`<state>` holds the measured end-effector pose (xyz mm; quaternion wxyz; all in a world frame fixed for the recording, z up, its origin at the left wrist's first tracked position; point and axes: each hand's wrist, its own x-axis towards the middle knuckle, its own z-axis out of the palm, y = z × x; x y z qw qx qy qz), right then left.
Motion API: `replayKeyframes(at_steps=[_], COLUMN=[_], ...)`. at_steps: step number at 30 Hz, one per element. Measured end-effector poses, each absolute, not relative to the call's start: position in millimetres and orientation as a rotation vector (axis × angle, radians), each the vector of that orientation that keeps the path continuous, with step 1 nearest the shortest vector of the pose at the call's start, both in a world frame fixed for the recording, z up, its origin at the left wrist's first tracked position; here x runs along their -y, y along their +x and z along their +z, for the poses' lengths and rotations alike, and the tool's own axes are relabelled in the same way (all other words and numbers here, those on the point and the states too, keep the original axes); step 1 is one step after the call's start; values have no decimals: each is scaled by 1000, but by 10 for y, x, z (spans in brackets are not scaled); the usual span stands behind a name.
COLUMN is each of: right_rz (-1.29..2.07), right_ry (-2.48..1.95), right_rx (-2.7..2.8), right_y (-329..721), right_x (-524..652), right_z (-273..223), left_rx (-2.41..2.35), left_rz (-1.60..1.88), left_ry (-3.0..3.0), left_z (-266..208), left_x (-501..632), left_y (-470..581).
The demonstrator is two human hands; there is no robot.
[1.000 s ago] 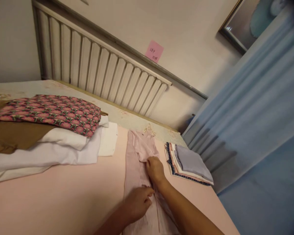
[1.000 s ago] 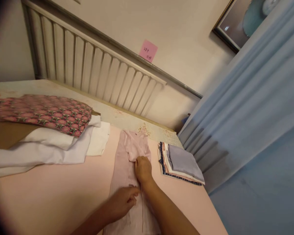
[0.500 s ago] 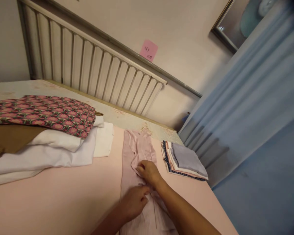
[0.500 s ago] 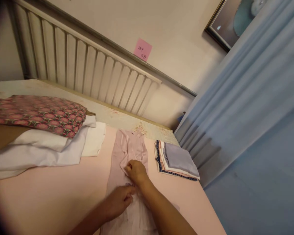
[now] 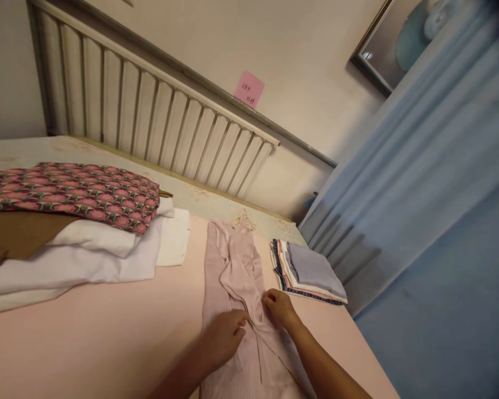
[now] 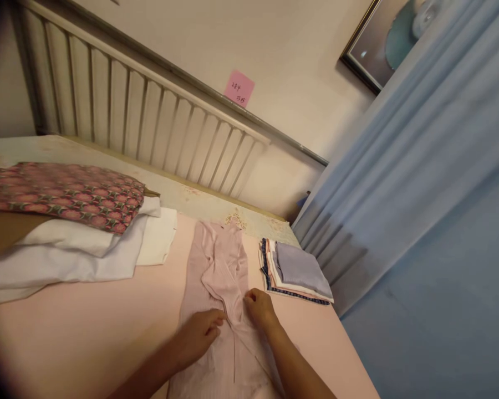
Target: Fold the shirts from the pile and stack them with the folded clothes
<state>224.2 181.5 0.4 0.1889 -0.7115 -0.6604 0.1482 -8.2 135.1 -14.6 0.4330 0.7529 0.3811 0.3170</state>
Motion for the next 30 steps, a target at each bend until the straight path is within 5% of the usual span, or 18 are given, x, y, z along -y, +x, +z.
replayKeyframes(at_steps=[18,30], right_rz=[686,271], right_ry=[-2034,-2318], right_rx=[1892,2101], right_y=[2760,2948], right_x=[-894,-303], right_z=[198,510], left_rx=[-1012,-1020], left_rz=[742,743], left_ry=[1875,1857], left_z=[7,-10], left_x=[-1327,-1342], left_y=[-159,-152])
